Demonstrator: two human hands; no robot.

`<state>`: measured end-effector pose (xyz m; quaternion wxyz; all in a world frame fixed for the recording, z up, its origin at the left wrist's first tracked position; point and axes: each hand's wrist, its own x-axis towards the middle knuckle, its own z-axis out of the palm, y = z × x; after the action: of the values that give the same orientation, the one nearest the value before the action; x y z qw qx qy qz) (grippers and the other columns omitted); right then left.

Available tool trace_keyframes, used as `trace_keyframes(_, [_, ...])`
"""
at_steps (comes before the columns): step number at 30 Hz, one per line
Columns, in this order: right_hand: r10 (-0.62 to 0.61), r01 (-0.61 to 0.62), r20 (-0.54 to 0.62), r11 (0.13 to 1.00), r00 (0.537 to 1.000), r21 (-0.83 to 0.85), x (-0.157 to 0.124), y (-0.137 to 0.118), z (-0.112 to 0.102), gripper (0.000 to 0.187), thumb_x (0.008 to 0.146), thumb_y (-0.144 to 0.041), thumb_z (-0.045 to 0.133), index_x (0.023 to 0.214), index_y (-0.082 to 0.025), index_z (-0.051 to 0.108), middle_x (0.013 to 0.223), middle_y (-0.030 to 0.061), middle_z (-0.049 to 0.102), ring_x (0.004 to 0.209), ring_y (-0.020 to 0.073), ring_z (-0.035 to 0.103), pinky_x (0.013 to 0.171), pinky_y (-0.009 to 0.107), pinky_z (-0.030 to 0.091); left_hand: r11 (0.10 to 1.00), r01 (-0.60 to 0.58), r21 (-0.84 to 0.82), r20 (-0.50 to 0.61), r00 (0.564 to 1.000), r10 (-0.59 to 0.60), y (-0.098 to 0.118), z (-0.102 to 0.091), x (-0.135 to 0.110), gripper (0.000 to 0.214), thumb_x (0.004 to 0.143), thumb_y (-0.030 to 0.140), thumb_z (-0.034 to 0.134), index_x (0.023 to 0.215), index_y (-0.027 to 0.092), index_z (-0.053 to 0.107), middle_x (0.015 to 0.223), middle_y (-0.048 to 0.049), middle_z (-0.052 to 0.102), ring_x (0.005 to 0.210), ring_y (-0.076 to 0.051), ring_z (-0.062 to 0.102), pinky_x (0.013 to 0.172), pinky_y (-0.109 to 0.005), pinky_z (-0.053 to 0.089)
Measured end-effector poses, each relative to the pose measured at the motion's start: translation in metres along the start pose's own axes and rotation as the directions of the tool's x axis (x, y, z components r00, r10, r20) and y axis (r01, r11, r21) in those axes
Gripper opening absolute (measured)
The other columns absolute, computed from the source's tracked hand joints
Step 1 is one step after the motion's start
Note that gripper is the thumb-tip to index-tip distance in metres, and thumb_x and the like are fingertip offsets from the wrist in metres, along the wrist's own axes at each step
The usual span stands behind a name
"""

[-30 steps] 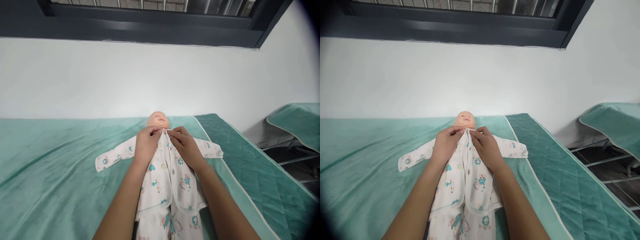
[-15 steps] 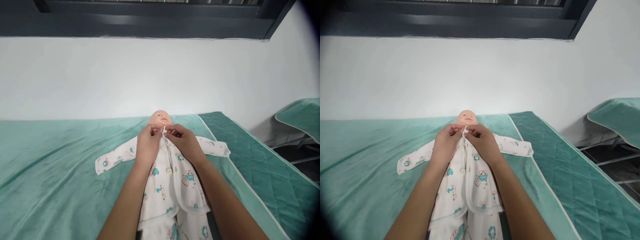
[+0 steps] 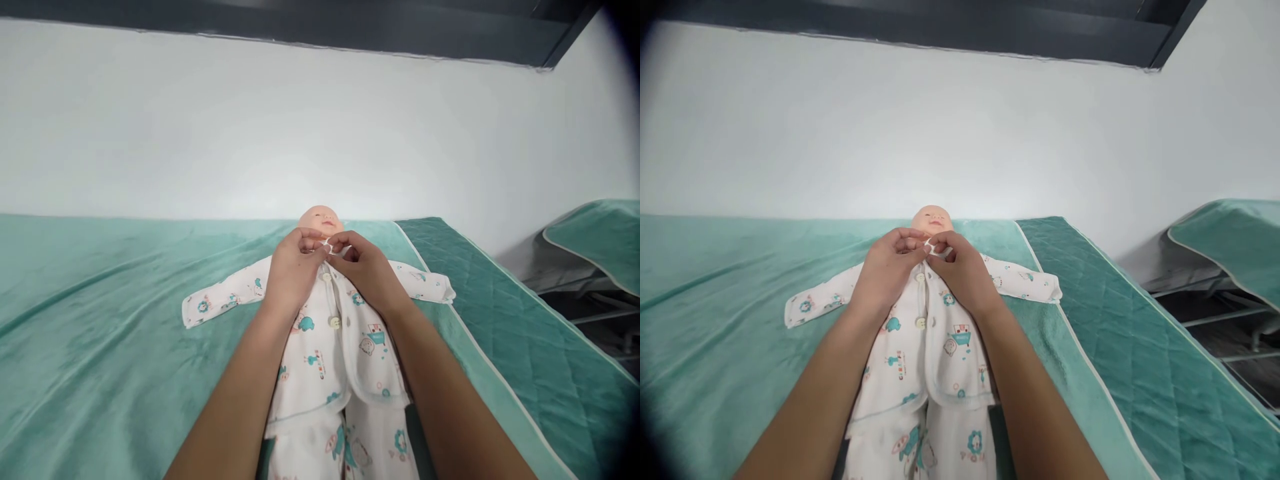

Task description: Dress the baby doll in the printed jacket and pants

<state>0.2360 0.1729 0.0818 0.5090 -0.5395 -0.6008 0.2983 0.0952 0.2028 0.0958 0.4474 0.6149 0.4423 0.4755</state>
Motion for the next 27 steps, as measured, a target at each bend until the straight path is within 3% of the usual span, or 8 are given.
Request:
trace_keyframes(8, [0.080, -0.080, -0.062, 0.997, 0.995, -0.006, -0.001, -0.002, 0.001, 0.023, 0.077, -0.038, 0.068, 0.093, -0.022, 0.067, 0.089, -0.0011, 0.061, 0.065, 0.0109, 0.046, 0.061, 0.026, 0.038, 0.989, 0.007, 0.145, -0.043, 0.999, -0.001, 0.000, -0.002, 0.000, 0.021, 0.078, 0.019, 0.062, 0.099, 0.020, 0.065, 0.081, -0.0001, 0.068, 0.075, -0.014, 0.062, 0.069, -0.026, 0.043])
trace_keyframes(13, [0.123, -0.119, -0.140, 0.992, 0.983, 0.035, -0.005, -0.002, 0.003, 0.015, 0.080, -0.033, 0.062, 0.087, -0.021, 0.068, 0.072, -0.0030, 0.060, 0.060, 0.0112, 0.046, 0.056, 0.025, 0.036, 0.999, -0.012, 0.047, 0.007, 1.000, 0.011, -0.003, -0.004, 0.001, 0.029, 0.075, 0.017, 0.064, 0.104, 0.020, 0.063, 0.083, 0.0007, 0.065, 0.071, -0.012, 0.060, 0.066, -0.024, 0.043])
trace_keyframes(27, [0.009, -0.019, -0.144, 0.997, 0.990, -0.068, -0.005, -0.004, 0.004, 0.013, 0.081, -0.026, 0.059, 0.079, -0.021, 0.070, 0.085, -0.0002, 0.067, 0.068, 0.0130, 0.053, 0.069, 0.029, 0.041, 0.994, -0.023, 0.106, 0.053, 0.998, 0.017, -0.010, -0.005, 0.004, 0.032, 0.076, 0.013, 0.059, 0.106, 0.020, 0.066, 0.094, -0.0027, 0.069, 0.077, -0.014, 0.062, 0.066, -0.025, 0.044])
